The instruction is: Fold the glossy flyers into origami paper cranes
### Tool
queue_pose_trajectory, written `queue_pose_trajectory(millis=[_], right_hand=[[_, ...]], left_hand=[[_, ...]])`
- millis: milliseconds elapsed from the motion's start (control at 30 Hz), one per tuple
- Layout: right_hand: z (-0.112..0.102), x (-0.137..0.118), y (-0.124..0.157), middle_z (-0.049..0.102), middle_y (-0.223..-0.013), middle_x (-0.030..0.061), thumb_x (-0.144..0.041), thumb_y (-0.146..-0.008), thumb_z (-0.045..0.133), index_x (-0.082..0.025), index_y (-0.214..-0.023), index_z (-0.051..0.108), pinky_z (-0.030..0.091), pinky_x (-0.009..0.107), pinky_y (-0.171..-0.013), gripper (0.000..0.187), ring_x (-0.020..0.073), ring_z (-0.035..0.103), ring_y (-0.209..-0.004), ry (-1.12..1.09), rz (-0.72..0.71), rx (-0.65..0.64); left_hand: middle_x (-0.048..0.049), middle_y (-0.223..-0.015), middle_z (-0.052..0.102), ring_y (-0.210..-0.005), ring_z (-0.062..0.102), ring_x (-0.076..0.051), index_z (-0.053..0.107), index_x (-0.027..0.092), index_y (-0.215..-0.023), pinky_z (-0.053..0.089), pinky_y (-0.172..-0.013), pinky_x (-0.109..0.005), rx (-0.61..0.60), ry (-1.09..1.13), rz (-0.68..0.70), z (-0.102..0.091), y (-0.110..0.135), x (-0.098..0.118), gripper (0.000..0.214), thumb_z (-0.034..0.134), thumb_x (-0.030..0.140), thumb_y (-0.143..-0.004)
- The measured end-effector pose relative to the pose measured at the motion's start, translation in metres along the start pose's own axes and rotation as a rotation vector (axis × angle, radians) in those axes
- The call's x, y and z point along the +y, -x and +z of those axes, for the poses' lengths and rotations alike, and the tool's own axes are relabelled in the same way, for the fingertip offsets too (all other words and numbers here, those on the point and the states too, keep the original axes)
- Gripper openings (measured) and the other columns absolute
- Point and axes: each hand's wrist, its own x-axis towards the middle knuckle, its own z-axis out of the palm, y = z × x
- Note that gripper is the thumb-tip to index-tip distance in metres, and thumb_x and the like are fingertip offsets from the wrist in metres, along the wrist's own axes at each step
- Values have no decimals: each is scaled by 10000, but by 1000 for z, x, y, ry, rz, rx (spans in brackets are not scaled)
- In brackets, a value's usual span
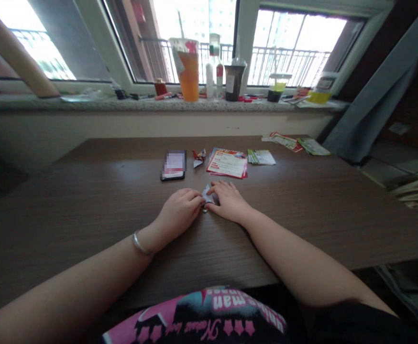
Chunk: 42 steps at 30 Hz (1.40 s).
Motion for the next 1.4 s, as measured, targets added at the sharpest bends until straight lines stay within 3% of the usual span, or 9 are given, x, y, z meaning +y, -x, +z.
queue_pose_trajectory(millis=[267,533,667,767,900,1000,1100,1233,1400], right_hand=[[2,-6,0,385,-1491,136,-472,-817,608,-183,-1163,549,152,588,-1137,455,320,264,-1418,49,54,-17],[4,-4,0,355,-1510,135,-325,-876,512,-162,-1113,537,96,588,-1145,289,313,221,-1434,39,170,-37],[6,-5,0,359,-1506,137,-293,-877,505,-161,-1102,532,113,591,-1141,262,312,229,-1430,38,181,-26],[6,-6,-1,378,-1493,136,-278,-879,506,-157,-1125,537,141,580,-1140,276,313,250,-1419,59,180,-10],[5,-4,-3,474,-1402,171,-224,-885,489,-120,-1171,562,268,492,-1121,313,288,389,-1333,114,146,106],[1,-3,-2,548,-1330,144,-198,-879,497,-144,-1120,636,360,414,-1078,283,249,465,-1261,124,38,194],[-2,-7,1,650,-1213,95,-193,-905,461,-188,-1055,700,391,390,-1060,283,226,518,-1212,124,-116,152],[-4,-16,7,675,-1191,81,-148,-897,418,-189,-1128,690,422,362,-1041,359,211,607,-1118,165,-149,56],[-2,-18,10,622,-1287,99,-132,-865,434,-158,-1224,641,414,348,-1062,415,222,575,-1192,175,-150,18]], left_hand=[[-86,-1098,666,-1054,580,-239,654,165,-994,455,-948,-393,8,79,-48,1,4,3,188,486,198,-918],[-102,-1225,634,-1203,515,-286,627,181,-1035,392,-1008,-513,-65,165,-143,-1,5,2,205,490,292,-929],[-109,-1247,613,-1194,511,-284,626,169,-1061,355,-1039,-516,-42,99,-104,-2,7,7,220,480,250,-917],[-142,-1148,634,-1105,553,-287,627,126,-1096,372,-1033,-468,-61,32,-49,-5,12,17,290,509,302,-899],[-176,-1427,451,-1305,424,-330,450,142,-1376,318,-1086,-479,-112,33,-46,-5,19,27,567,507,436,-894],[-162,-1488,382,-1372,347,-318,376,173,-1431,267,-1114,-503,-151,61,-64,-4,21,26,616,467,480,-904],[-159,-1485,389,-1370,350,-312,401,162,-1414,247,-1125,-506,-159,79,-69,-4,19,25,615,467,491,-898],[-134,-1458,435,-1361,357,-307,449,162,-1378,253,-1133,-486,-163,113,-57,-9,17,23,588,496,473,-881],[-114,-1477,410,-1394,296,-325,461,183,-1377,255,-1136,-496,-214,140,-49,-12,17,19,582,521,465,-872]])
